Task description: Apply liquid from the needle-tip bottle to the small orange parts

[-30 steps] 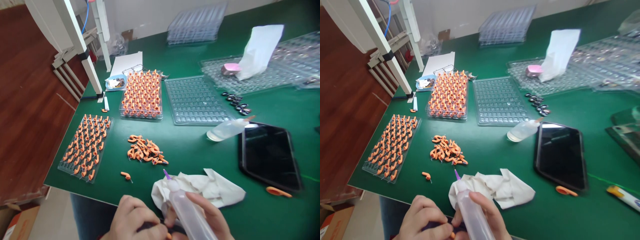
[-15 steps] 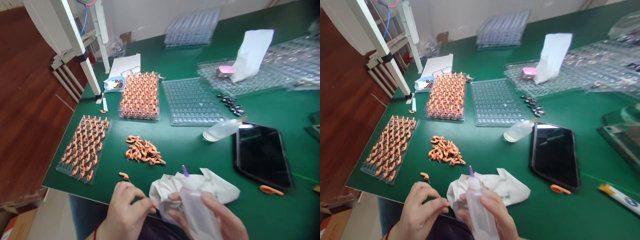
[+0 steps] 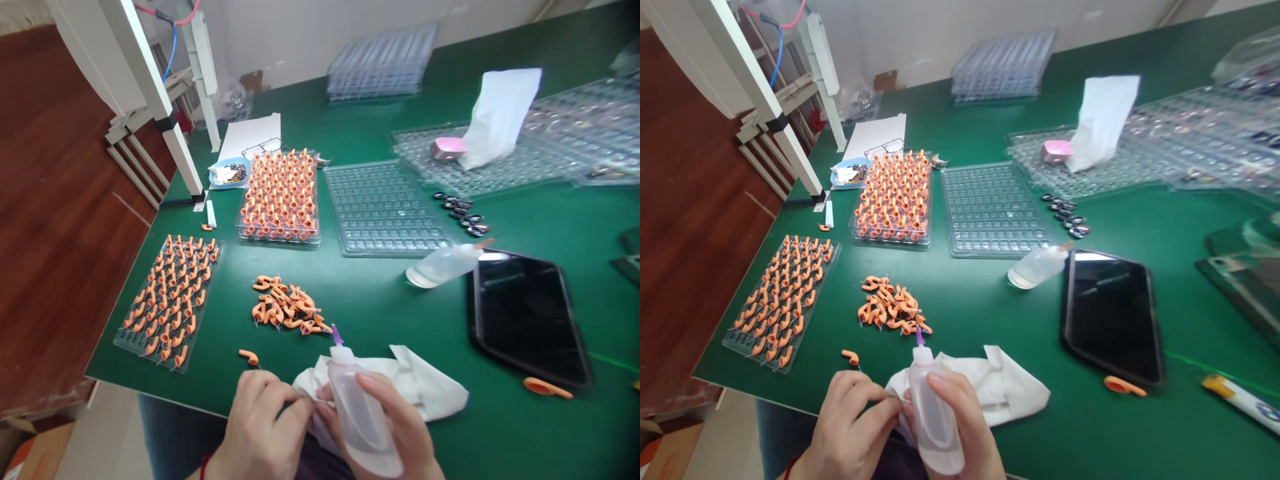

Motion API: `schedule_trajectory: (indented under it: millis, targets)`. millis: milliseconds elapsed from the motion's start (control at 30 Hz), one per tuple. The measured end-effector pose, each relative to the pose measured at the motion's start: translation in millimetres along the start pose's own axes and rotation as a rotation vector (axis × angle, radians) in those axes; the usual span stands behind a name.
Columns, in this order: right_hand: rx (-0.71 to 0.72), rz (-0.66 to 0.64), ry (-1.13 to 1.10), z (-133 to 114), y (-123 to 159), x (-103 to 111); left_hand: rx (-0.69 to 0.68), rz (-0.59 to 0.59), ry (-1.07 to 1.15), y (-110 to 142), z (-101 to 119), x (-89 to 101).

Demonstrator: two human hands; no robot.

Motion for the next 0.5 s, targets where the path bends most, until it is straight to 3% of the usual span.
schedule_trajectory:
  millis: [300,500]
  targets:
    - [0.074,-0.092,0.017,-5.5,-16.1,20.1,0.100,0.065,0.095,1.6,-11.4,9.1]
    - [0.114,-0.037,-0.004,-1.2,-8.5,25.8,0.151,0.096,0.112,5.3,-14.0,11.3]
Point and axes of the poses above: each hand's wrist, its own y-axis away from the middle knuckle, its own x-axis out of the back of the hand, z = x × y, the point moved 6 cm from there along -y, towards the middle knuckle, and after that the axes turned 13 degrees about -y, right-handed, at the moved point
